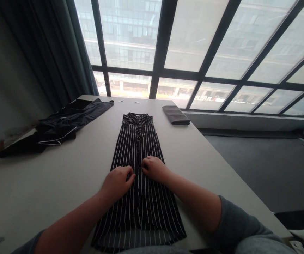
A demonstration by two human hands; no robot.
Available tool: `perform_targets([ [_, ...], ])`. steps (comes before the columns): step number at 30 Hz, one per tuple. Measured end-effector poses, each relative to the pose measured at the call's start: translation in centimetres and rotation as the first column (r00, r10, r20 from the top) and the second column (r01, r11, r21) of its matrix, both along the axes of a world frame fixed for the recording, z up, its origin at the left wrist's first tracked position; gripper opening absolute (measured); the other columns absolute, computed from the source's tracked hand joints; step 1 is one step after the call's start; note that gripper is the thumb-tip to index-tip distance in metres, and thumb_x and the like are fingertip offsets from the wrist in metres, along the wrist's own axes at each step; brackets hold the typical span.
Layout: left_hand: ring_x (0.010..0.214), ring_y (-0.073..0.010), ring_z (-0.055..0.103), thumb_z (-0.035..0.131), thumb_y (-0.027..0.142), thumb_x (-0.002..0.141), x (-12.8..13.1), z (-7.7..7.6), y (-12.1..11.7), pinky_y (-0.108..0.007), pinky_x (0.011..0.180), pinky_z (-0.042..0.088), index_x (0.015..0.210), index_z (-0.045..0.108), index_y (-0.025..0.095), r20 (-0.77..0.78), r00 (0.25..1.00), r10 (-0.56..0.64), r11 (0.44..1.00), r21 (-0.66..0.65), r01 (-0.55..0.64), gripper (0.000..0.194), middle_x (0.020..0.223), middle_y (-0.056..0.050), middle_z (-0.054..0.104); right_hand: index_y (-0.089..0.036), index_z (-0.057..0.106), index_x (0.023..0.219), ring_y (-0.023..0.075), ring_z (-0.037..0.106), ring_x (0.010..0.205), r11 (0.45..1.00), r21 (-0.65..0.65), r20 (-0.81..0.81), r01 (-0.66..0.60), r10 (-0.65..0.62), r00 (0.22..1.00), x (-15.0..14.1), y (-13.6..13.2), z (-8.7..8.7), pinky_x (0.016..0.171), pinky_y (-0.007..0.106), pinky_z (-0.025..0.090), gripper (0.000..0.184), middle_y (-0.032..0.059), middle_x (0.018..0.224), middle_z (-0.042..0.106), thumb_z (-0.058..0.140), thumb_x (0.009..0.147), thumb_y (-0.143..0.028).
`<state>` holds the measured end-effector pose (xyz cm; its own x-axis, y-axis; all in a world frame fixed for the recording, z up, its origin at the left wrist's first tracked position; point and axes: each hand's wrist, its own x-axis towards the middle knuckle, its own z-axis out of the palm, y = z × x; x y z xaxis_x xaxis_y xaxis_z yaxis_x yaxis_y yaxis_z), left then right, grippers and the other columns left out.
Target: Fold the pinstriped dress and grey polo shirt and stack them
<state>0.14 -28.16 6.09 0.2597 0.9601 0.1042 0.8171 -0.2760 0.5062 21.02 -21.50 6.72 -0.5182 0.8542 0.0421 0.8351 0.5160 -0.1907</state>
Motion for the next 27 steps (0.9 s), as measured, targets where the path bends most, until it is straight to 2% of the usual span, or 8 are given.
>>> perform_targets([
  [3,0.097,-0.0232,0.065,0.056,0.027,0.098,0.0,-0.3,0.3,-0.035,0.084,0.047,0.095,0.067,0.021,-0.025,1.0,-0.009,0.999,-0.034,0.008,0.013,0.1,-0.005,0.071,-0.018,0.076,0.09,0.0162,0.064,0.085,1.0,-0.006,-0.027,-0.019,0.019,0.999,-0.2,0.1,0.5,0.081,0.029,0.048,0.013,0.005,0.094,0.07,0.065,0.092,-0.012],
  [10,0.096,-0.0225,0.065,0.056,0.027,0.099,0.3,-0.3,0.2,-0.035,0.083,0.046,0.091,0.065,0.021,0.004,0.996,-0.088,0.995,-0.046,0.088,0.013,0.099,-0.004,0.07,-0.018,0.077,0.095,0.0155,0.068,0.088,0.988,-0.034,-0.162,-0.15,0.143,0.976,-0.3,-0.2,1.0,0.085,0.027,0.05,0.016,0.0034,0.096,0.074,0.068,0.09,-0.006],
  [13,0.091,-0.0216,0.064,0.058,0.029,0.099,0.5,-0.3,-0.2,-0.034,0.079,0.045,0.087,0.064,0.02,0.003,0.985,-0.174,0.982,-0.069,0.174,0.015,0.094,-0.003,0.069,-0.017,0.076,0.1,0.0171,0.069,0.093,0.979,-0.047,-0.199,-0.2,0.187,0.962,0.0,0.0,0.4,0.091,0.03,0.052,0.017,0.0043,0.099,0.075,0.066,0.091,-0.007],
  [16,0.092,-0.0213,0.063,0.067,0.027,0.094,0.7,-0.6,-0.6,-0.033,0.081,0.045,0.09,0.065,0.021,0.002,0.95,-0.314,0.948,-0.054,0.313,0.008,0.093,-0.001,0.069,-0.017,0.075,0.108,0.0193,0.068,0.104,0.984,0.037,-0.265,-0.172,0.176,0.948,0.4,0.8,0.2,0.098,0.036,0.054,0.02,0.0066,0.108,0.073,0.062,0.094,-0.01],
  [19,0.098,-0.0218,0.062,0.078,0.025,0.088,0.8,-1.1,-0.9,-0.034,0.086,0.045,0.104,0.069,0.024,-0.009,0.868,-0.496,0.868,0.002,0.496,0.019,0.103,0.0,0.069,-0.017,0.074,0.121,0.0241,0.063,0.124,0.984,0.116,-0.237,-0.132,0.156,0.959,0.8,2.8,-0.1,0.112,0.044,0.049,0.028,0.0116,0.127,0.07,0.062,0.096,-0.014],
  [22,0.102,-0.0219,0.06,0.083,0.025,0.086,1.0,-1.6,-1.0,-0.035,0.091,0.045,0.115,0.071,0.03,-0.046,0.783,-0.62,0.782,0.035,0.622,0.032,0.113,0.0,0.067,-0.015,0.064,0.143,0.0314,0.043,0.15,0.99,0.097,-0.137,-0.102,0.114,0.984,0.6,5.9,-0.6,0.126,0.053,0.035,0.047,0.0166,0.154,0.054,0.063,0.096,-0.022],
  [24,0.102,-0.0209,0.06,0.082,0.024,0.087,1.2,-1.8,-1.2,-0.035,0.091,0.045,0.109,0.073,0.03,-0.06,0.77,-0.636,0.768,0.046,0.638,0.024,0.114,0.0,0.067,-0.012,0.054,0.153,0.0331,0.032,0.157,0.996,0.054,-0.093,-0.066,0.071,0.993,0.2,8.0,-1.0,0.13,0.053,0.029,0.057,0.0182,0.164,0.042,0.061,0.099,-0.027],
  [27,0.102,-0.0197,0.059,0.077,0.023,0.092,1.7,-2.0,-1.4,-0.034,0.09,0.043,0.098,0.074,0.027,-0.088,0.765,-0.638,0.759,0.093,0.644,0.008,0.114,0.0,0.067,-0.009,0.045,0.16,0.0331,0.026,0.159,0.999,0.025,-0.078,-0.019,0.021,0.997,-0.6,10.7,-1.5,0.131,0.05,0.025,0.063,0.0194,0.169,0.032,0.055,0.103,-0.033],
])
